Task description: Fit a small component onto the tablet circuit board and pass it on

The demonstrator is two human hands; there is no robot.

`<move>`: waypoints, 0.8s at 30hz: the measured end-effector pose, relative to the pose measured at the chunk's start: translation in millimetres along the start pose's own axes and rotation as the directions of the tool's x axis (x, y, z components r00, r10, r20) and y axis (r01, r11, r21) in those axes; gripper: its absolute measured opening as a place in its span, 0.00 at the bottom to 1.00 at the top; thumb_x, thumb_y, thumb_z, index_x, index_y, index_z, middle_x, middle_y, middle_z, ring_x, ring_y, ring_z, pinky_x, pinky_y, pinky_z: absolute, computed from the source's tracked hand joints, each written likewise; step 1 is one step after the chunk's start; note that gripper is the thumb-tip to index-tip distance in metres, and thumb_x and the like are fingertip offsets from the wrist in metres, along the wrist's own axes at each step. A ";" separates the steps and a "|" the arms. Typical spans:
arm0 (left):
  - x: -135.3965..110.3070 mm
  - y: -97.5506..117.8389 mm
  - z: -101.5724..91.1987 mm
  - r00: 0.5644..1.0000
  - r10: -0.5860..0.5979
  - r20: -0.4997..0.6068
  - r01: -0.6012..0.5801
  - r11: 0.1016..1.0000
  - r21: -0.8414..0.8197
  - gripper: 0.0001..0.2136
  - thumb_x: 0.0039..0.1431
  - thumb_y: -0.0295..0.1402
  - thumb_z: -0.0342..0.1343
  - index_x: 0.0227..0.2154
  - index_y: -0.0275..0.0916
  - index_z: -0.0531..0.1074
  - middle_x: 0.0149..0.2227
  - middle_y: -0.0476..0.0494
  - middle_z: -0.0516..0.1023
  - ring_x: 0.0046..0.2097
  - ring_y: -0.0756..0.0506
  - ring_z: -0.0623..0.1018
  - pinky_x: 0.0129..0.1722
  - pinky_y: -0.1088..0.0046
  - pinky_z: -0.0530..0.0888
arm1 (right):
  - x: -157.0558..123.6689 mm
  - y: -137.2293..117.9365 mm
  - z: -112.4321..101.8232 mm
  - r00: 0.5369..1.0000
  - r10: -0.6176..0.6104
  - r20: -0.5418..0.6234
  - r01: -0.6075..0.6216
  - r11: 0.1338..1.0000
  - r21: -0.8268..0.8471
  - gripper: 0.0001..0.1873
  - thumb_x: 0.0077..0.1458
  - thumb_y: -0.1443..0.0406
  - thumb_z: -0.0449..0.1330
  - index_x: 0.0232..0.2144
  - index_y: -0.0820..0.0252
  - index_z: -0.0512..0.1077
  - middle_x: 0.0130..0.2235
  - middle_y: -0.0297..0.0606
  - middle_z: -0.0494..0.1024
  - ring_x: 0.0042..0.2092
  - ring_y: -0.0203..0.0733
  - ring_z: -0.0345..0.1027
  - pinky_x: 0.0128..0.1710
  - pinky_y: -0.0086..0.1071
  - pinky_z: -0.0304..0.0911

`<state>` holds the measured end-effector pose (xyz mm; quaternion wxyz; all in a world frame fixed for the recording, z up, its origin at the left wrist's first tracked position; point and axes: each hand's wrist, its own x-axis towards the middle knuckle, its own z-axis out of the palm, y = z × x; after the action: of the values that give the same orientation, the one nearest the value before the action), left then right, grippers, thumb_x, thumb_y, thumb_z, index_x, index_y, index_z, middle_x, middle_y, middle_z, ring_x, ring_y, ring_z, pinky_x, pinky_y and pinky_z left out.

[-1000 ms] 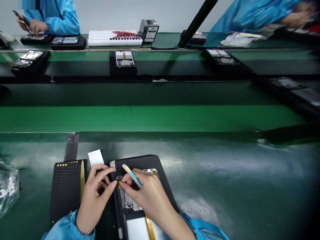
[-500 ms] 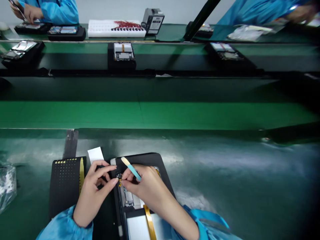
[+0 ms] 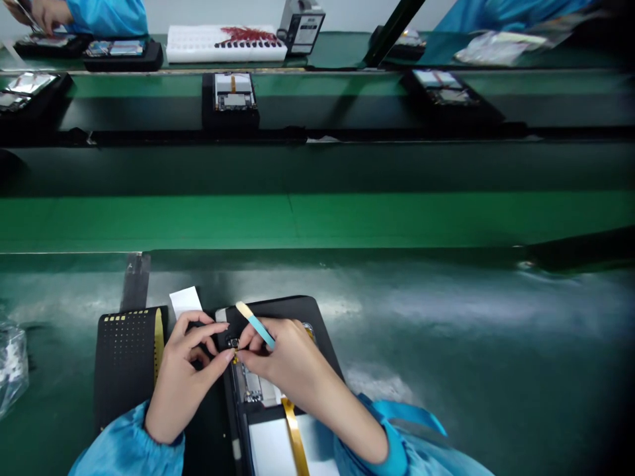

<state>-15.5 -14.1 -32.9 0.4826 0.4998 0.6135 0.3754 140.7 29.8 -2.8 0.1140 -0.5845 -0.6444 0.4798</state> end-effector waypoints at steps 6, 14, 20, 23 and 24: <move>2.2 3.4 -2.2 1.000 -0.008 0.003 0.008 1.000 0.018 0.08 0.48 0.32 0.60 0.33 0.45 0.78 0.39 0.49 0.64 0.26 0.56 0.70 0.21 0.81 0.71 | 3.1 -1.8 -3.0 0.998 0.043 0.045 -0.044 0.999 0.001 0.11 0.38 0.78 0.63 0.19 0.59 0.69 0.17 0.25 0.69 0.21 0.34 0.64 0.22 0.25 0.54; 9.6 7.7 -5.0 0.996 -0.074 0.057 0.073 0.997 0.019 0.09 0.44 0.32 0.60 0.32 0.42 0.78 0.36 0.50 0.64 0.24 0.56 0.70 0.21 0.80 0.70 | 6.3 -0.5 -5.7 0.999 0.013 0.029 -0.015 0.997 0.077 0.13 0.38 0.79 0.61 0.20 0.59 0.65 0.16 0.21 0.64 0.19 0.31 0.59 0.20 0.24 0.52; 13.2 6.8 -8.4 0.988 -0.107 0.115 0.106 0.994 0.013 0.09 0.43 0.31 0.60 0.31 0.42 0.77 0.38 0.50 0.62 0.25 0.57 0.71 0.23 0.80 0.70 | 7.0 -2.8 -5.9 0.997 0.035 0.064 -0.036 0.999 0.021 0.13 0.37 0.79 0.61 0.18 0.59 0.65 0.15 0.21 0.65 0.19 0.31 0.60 0.20 0.24 0.51; 16.5 5.8 -9.2 0.985 -0.109 0.130 0.107 0.994 0.030 0.09 0.44 0.31 0.60 0.32 0.42 0.77 0.38 0.50 0.62 0.25 0.57 0.71 0.23 0.79 0.70 | 7.2 -2.2 -6.4 0.997 0.033 0.071 -0.034 0.999 0.015 0.13 0.37 0.79 0.61 0.18 0.59 0.64 0.15 0.21 0.64 0.19 0.31 0.59 0.20 0.25 0.50; 17.2 5.5 -8.6 0.985 -0.111 0.133 0.108 0.994 0.031 0.09 0.44 0.31 0.60 0.31 0.42 0.77 0.38 0.50 0.62 0.25 0.57 0.71 0.23 0.79 0.70 | 7.3 -2.0 -6.4 0.997 0.026 0.073 -0.027 1.000 0.016 0.13 0.37 0.79 0.61 0.18 0.59 0.64 0.15 0.21 0.64 0.19 0.31 0.59 0.20 0.25 0.50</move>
<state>-23.1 4.0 -29.3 0.5368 0.4951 0.6105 0.3066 141.8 39.4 -1.0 0.0892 -0.5742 -0.6361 0.5076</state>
